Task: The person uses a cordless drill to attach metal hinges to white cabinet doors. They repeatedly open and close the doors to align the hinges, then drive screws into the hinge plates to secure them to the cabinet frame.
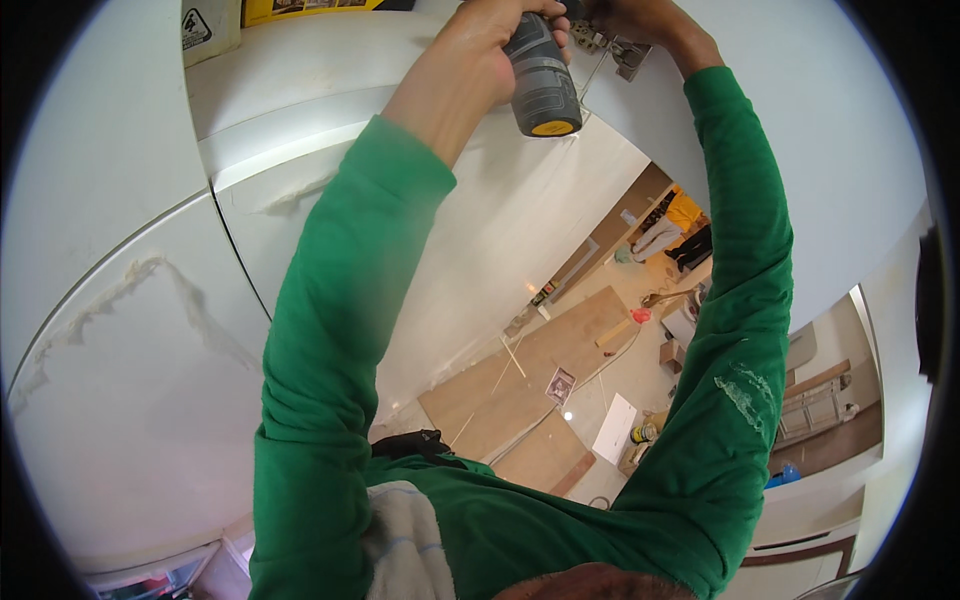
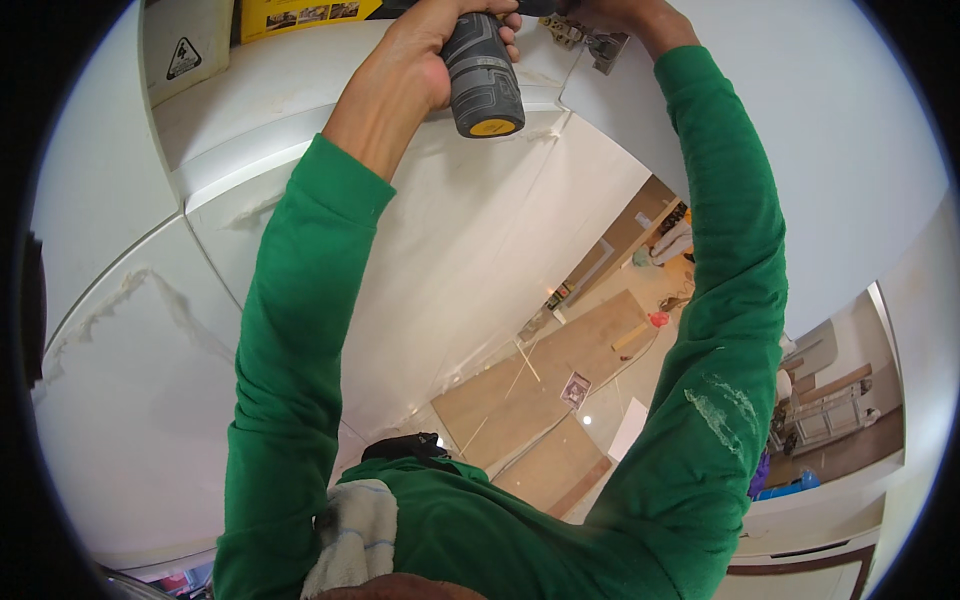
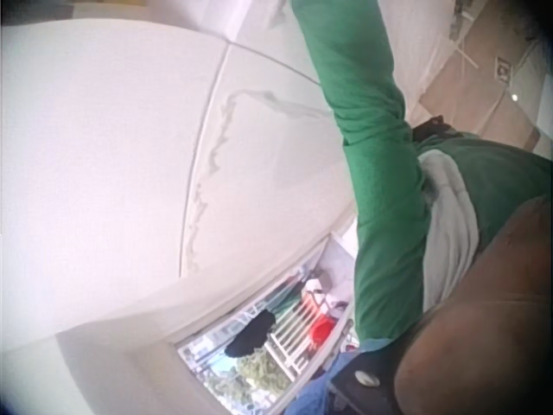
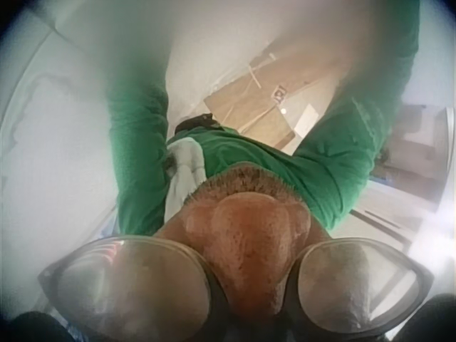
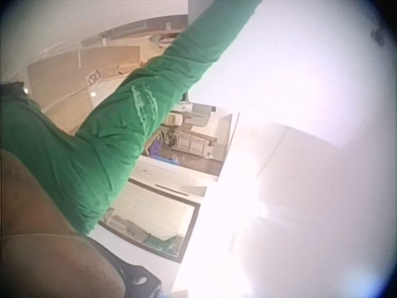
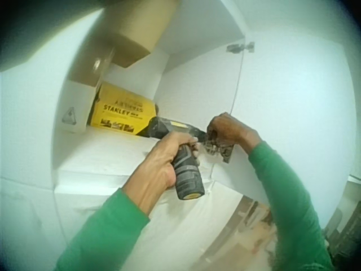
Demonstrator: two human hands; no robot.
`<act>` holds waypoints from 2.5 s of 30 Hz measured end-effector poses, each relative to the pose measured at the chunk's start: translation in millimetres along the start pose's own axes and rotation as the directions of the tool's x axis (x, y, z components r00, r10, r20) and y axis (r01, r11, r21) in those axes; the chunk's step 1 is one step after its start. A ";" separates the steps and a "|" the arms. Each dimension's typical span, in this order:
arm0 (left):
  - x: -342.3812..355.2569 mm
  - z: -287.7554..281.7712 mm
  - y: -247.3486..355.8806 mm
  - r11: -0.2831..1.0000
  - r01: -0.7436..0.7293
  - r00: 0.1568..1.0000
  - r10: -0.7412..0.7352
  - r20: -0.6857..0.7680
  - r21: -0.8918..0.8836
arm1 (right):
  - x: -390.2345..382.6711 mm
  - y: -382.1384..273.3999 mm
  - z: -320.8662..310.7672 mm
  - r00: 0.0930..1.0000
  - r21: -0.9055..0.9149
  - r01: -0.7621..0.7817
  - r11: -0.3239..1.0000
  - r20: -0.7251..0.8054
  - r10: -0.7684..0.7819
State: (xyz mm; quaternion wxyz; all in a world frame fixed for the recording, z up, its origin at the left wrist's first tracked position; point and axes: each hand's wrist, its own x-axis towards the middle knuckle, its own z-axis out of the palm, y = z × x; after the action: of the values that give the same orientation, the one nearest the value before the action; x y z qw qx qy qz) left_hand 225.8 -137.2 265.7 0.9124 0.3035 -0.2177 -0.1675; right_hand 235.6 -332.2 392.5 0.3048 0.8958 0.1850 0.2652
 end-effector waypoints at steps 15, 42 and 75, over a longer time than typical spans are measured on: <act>0.3 4.2 4.5 0.998 0.016 1.000 -0.017 -0.006 -0.055 | -2.7 -8.0 -19.1 0.990 0.111 -0.051 0.993 0.139 0.035; 3.4 -7.9 7.0 0.990 -0.005 0.986 0.027 0.163 -0.138 | 4.5 -6.8 -20.4 0.958 0.622 0.167 0.765 0.081 -0.275; 1.7 -9.2 -6.0 0.992 0.022 0.990 -0.005 0.139 -0.122 | -5.6 -10.6 -6.4 0.965 0.608 0.122 0.784 0.112 -0.237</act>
State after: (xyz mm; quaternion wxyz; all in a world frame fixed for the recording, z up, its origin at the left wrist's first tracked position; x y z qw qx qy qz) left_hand 230.9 -138.1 255.8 0.9109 0.2357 -0.2677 -0.2076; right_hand 225.6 -324.2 387.9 0.0474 0.9446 0.3150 0.0799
